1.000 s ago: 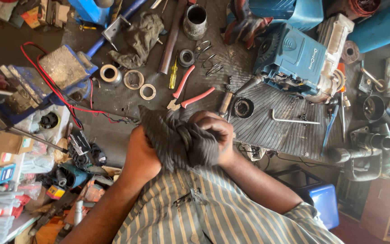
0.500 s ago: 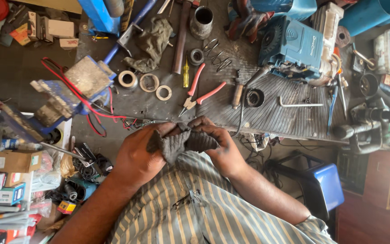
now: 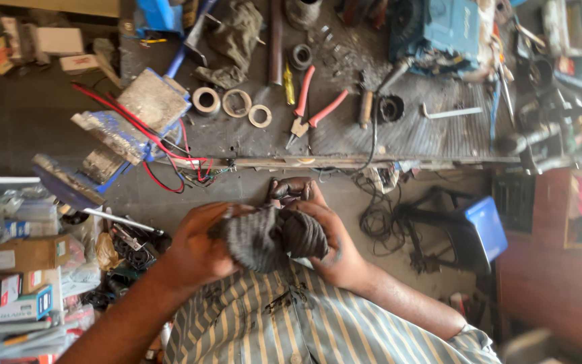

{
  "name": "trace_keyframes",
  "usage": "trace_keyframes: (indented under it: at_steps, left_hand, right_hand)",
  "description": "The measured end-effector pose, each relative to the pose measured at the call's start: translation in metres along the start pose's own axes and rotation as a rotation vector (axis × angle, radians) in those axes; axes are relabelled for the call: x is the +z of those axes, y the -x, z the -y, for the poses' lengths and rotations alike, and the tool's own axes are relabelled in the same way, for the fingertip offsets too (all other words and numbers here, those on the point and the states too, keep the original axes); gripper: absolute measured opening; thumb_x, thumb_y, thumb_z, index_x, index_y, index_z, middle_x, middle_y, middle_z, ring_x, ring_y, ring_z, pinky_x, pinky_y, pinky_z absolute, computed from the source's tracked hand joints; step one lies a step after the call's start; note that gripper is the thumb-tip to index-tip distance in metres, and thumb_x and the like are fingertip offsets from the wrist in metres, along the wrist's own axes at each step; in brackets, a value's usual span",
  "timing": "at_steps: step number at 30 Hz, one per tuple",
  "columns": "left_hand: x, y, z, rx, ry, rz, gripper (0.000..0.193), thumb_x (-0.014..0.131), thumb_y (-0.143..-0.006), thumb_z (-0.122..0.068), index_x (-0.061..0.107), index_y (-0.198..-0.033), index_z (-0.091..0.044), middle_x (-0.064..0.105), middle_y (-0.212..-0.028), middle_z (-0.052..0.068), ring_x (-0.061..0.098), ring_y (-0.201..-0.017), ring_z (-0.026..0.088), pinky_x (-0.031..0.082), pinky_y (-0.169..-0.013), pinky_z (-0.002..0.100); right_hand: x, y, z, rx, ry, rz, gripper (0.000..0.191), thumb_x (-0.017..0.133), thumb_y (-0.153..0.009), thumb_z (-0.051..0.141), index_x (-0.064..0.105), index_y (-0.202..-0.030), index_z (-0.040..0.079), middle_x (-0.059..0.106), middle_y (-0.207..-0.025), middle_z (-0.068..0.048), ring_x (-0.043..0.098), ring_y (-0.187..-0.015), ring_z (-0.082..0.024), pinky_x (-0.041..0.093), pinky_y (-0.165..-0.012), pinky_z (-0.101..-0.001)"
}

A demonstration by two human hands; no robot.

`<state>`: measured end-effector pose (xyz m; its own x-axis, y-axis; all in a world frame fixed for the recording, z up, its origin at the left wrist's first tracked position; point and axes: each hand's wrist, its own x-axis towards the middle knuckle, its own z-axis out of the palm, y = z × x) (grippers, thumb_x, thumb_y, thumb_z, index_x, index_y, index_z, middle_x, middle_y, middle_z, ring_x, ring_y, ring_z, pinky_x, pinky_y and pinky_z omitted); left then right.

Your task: The person stands at a cluttered repair workbench and wipes small metal components, including rings and a cylindrical part, one at a time with a dark rag. They place each cleaned part on the bench and pick up the next dirty component to continue wiping.

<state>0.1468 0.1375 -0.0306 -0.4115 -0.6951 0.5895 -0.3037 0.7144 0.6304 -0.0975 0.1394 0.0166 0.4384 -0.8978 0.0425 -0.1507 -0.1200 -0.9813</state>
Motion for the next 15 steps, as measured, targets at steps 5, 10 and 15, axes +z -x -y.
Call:
trace_keyframes:
  at_steps: [5,10,15]
  left_hand:
    - [0.006,0.014,-0.011,0.046,-0.079,-0.114,0.041,0.088,-0.068,-0.016,0.07,-0.103,-0.004,0.074,-0.103,0.011,0.074,-0.093,0.029,0.059,-0.086,0.04]
    - [0.003,0.016,-0.015,0.027,0.0,-0.14,0.039,0.088,-0.073,-0.014,0.07,-0.105,-0.002,0.074,-0.102,0.011,0.076,-0.09,0.028,0.06,-0.087,0.038]
    - [0.008,0.014,-0.035,-0.423,0.416,-0.246,0.04,0.086,-0.074,-0.009,0.066,-0.108,0.0,0.072,-0.098,0.012,0.071,-0.089,0.019,0.057,-0.081,0.03]
  right_hand:
    - [0.018,0.013,0.02,-0.004,0.016,-0.036,0.027,0.074,-0.093,0.02,0.063,-0.11,0.001,0.048,-0.143,-0.017,0.05,-0.137,-0.032,0.037,-0.122,-0.0418]
    - [0.033,0.024,0.025,-0.078,0.084,-0.094,0.03,0.074,-0.09,0.025,0.065,-0.108,0.003,0.047,-0.141,-0.018,0.048,-0.137,-0.033,0.035,-0.123,-0.0429]
    - [0.05,0.027,0.017,-0.211,0.234,-0.201,0.035,0.08,-0.088,0.024,0.065,-0.111,0.002,0.048,-0.138,-0.019,0.047,-0.137,-0.034,0.037,-0.12,-0.0452]
